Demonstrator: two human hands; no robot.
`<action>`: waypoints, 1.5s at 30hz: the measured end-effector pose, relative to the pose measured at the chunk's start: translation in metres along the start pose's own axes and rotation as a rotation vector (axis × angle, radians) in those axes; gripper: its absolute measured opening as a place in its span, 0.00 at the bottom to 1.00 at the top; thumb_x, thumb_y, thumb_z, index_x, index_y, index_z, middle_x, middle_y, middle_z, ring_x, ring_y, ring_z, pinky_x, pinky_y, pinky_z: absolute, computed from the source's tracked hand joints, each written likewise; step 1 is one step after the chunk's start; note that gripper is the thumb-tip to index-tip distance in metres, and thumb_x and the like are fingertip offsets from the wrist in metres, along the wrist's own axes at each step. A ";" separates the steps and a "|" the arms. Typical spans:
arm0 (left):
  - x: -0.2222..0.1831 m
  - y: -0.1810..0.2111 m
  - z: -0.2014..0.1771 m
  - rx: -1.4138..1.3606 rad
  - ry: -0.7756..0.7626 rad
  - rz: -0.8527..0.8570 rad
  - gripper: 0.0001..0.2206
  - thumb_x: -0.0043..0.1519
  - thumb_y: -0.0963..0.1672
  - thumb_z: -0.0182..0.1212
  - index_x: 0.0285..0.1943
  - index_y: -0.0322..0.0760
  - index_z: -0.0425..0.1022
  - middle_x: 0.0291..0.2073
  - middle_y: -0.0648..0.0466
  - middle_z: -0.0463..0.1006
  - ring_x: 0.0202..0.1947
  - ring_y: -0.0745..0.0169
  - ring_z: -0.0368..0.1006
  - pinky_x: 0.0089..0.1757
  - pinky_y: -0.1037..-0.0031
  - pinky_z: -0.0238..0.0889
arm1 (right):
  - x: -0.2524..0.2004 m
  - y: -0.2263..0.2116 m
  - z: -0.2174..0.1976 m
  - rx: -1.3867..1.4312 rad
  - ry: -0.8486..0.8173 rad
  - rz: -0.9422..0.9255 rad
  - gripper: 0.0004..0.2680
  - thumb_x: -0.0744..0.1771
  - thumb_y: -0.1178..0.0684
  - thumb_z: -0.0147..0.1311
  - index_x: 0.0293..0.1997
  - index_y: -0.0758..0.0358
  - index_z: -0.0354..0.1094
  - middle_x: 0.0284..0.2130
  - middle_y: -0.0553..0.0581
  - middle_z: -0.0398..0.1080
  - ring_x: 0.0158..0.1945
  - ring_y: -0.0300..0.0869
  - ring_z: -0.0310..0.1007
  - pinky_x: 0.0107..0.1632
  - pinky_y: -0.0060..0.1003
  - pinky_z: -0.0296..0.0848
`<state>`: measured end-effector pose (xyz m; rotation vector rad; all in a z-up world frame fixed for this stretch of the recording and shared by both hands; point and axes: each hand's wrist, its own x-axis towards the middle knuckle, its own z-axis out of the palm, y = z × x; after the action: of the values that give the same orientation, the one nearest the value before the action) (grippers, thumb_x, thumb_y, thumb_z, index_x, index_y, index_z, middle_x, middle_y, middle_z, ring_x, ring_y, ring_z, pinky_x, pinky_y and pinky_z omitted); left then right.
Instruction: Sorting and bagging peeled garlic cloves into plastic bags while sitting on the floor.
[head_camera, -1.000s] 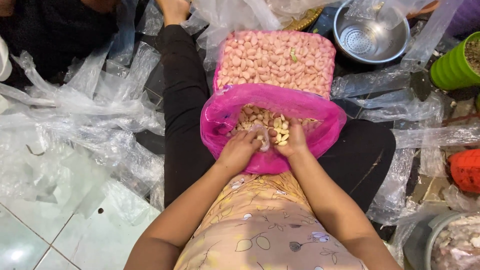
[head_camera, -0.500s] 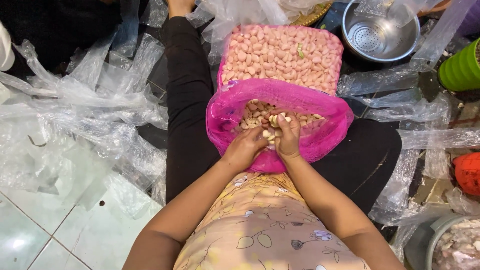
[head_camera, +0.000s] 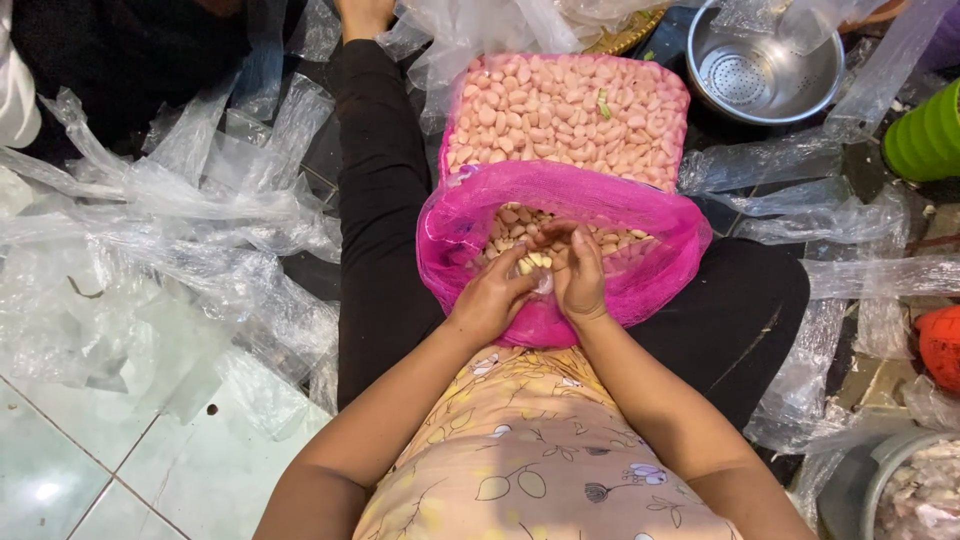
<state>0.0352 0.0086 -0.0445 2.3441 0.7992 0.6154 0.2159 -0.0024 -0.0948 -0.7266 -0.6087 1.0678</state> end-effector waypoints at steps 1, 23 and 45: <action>0.000 0.002 -0.002 0.000 -0.001 0.001 0.10 0.62 0.45 0.64 0.51 0.46 0.79 0.62 0.40 0.67 0.59 0.30 0.71 0.53 0.52 0.70 | 0.001 -0.003 0.002 0.000 0.001 -0.001 0.13 0.71 0.46 0.42 0.50 0.67 0.67 0.41 0.67 0.76 0.46 0.50 0.80 0.51 0.42 0.80; 0.001 -0.003 0.008 0.119 0.232 0.030 0.07 0.59 0.42 0.66 0.45 0.45 0.79 0.66 0.47 0.64 0.62 0.37 0.69 0.54 0.59 0.72 | 0.006 -0.045 0.003 -1.087 -0.011 0.163 0.13 0.60 0.52 0.68 0.46 0.50 0.76 0.35 0.54 0.75 0.36 0.41 0.73 0.37 0.35 0.76; 0.002 -0.005 -0.003 0.045 0.179 -0.001 0.07 0.60 0.42 0.63 0.46 0.42 0.77 0.64 0.47 0.65 0.65 0.39 0.66 0.55 0.59 0.71 | 0.026 -0.017 0.017 -2.171 -0.387 0.175 0.25 0.60 0.43 0.61 0.61 0.61 0.62 0.49 0.65 0.74 0.56 0.59 0.73 0.59 0.55 0.61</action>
<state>0.0327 0.0145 -0.0451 2.3526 0.9020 0.8231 0.2225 0.0199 -0.0686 -2.4235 -2.0819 0.2572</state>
